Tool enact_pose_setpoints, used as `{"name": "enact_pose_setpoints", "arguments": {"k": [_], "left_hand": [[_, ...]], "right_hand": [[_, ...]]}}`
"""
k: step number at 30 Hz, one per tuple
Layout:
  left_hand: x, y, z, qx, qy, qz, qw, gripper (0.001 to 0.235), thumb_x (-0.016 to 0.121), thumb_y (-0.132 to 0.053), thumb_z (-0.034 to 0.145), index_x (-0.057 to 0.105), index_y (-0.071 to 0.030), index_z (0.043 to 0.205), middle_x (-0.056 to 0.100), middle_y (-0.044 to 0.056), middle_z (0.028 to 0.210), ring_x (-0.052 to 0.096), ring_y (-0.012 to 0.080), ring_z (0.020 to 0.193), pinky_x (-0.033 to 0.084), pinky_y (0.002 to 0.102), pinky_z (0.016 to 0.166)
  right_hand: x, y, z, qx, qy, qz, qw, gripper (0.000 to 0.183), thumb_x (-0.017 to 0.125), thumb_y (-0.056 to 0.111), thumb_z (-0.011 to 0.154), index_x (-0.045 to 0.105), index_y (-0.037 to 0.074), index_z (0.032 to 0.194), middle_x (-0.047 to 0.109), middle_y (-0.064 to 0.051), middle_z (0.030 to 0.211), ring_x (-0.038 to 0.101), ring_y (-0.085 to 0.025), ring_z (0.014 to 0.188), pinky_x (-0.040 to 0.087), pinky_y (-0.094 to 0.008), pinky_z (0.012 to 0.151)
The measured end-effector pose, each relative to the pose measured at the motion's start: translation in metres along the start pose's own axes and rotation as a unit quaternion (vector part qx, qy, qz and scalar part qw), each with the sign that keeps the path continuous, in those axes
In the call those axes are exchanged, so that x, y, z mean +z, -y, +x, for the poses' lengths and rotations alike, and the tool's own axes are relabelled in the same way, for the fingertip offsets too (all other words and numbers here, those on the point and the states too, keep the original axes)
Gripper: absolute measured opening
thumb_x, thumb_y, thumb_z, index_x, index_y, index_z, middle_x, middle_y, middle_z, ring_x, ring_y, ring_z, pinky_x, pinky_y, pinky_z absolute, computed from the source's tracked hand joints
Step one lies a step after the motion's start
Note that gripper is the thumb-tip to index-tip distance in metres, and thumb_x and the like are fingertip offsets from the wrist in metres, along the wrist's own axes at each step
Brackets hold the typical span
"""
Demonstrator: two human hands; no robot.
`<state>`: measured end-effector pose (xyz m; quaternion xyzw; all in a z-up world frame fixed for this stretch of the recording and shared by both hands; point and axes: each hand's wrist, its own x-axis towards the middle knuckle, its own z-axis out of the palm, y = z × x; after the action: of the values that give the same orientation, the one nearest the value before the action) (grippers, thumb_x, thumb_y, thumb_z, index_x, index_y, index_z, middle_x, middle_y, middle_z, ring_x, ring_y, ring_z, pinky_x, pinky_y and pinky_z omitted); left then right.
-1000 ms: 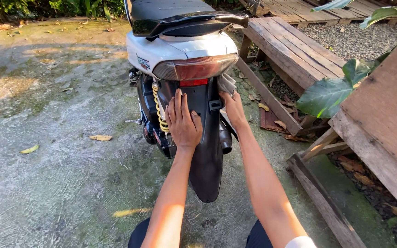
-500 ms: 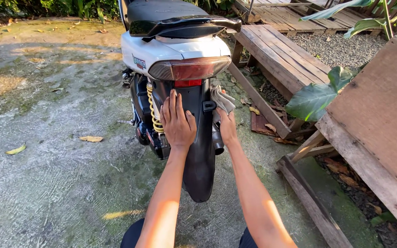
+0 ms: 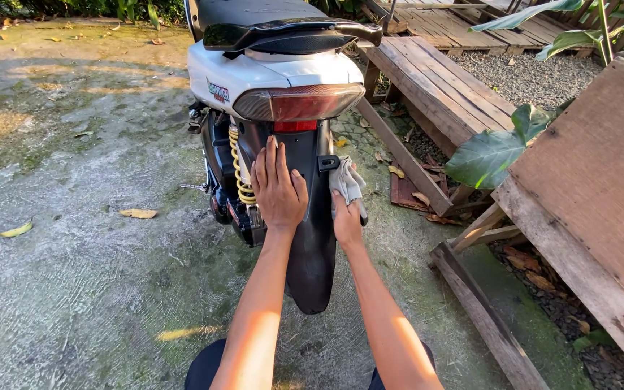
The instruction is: The person wipes dirt off the rear fender and frame of a white scooter using a cloth.
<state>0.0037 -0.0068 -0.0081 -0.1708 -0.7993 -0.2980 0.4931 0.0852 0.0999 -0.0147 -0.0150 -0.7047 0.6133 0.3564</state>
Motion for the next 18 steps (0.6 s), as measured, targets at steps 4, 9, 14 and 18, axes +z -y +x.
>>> {"name": "enact_pose_setpoints", "arguments": {"k": [4,9,14,18], "left_hand": [[-0.002,-0.001,0.0,0.0,0.006,0.003,1.0,0.053,0.04,-0.024,0.105,0.051,-0.01,0.154,0.041,0.011,0.166,0.042,0.0276,0.149,0.029,0.047,0.126],[-0.002,-0.001,0.0,-0.003,0.008,0.004,1.0,0.053,0.039,-0.024,0.105,0.051,-0.01,0.154,0.041,0.011,0.166,0.042,0.0276,0.15,0.03,0.046,0.126],[-0.005,-0.001,0.0,0.001,0.001,0.009,1.0,0.052,0.039,-0.023,0.105,0.051,-0.01,0.154,0.042,0.01,0.166,0.042,0.0269,0.149,0.03,0.046,0.126],[-0.007,-0.001,0.003,0.003,-0.017,0.001,1.0,0.051,0.039,-0.023,0.105,0.054,-0.01,0.153,0.045,0.009,0.165,0.043,0.0257,0.149,0.029,0.046,0.126]], "right_hand": [[0.003,0.011,-0.01,0.081,-0.039,-0.066,0.994,0.03,0.062,0.024,0.096,0.075,0.006,0.115,0.073,-0.011,0.112,0.06,-0.011,0.1,0.047,-0.043,0.087],[0.004,0.024,-0.022,-0.037,0.001,-0.089,0.995,0.051,0.056,0.01,0.097,0.049,-0.01,0.143,0.037,-0.027,0.159,0.03,-0.038,0.15,0.024,-0.048,0.123],[-0.003,0.005,-0.03,-0.056,0.015,-0.063,0.996,0.043,0.056,0.002,0.095,0.055,-0.011,0.137,0.041,-0.025,0.157,0.036,-0.037,0.147,0.031,-0.047,0.12],[-0.025,0.006,-0.026,-0.072,0.05,-0.033,0.996,0.033,0.058,-0.002,0.093,0.065,-0.007,0.125,0.057,-0.023,0.142,0.05,-0.034,0.137,0.041,-0.046,0.113]]}}
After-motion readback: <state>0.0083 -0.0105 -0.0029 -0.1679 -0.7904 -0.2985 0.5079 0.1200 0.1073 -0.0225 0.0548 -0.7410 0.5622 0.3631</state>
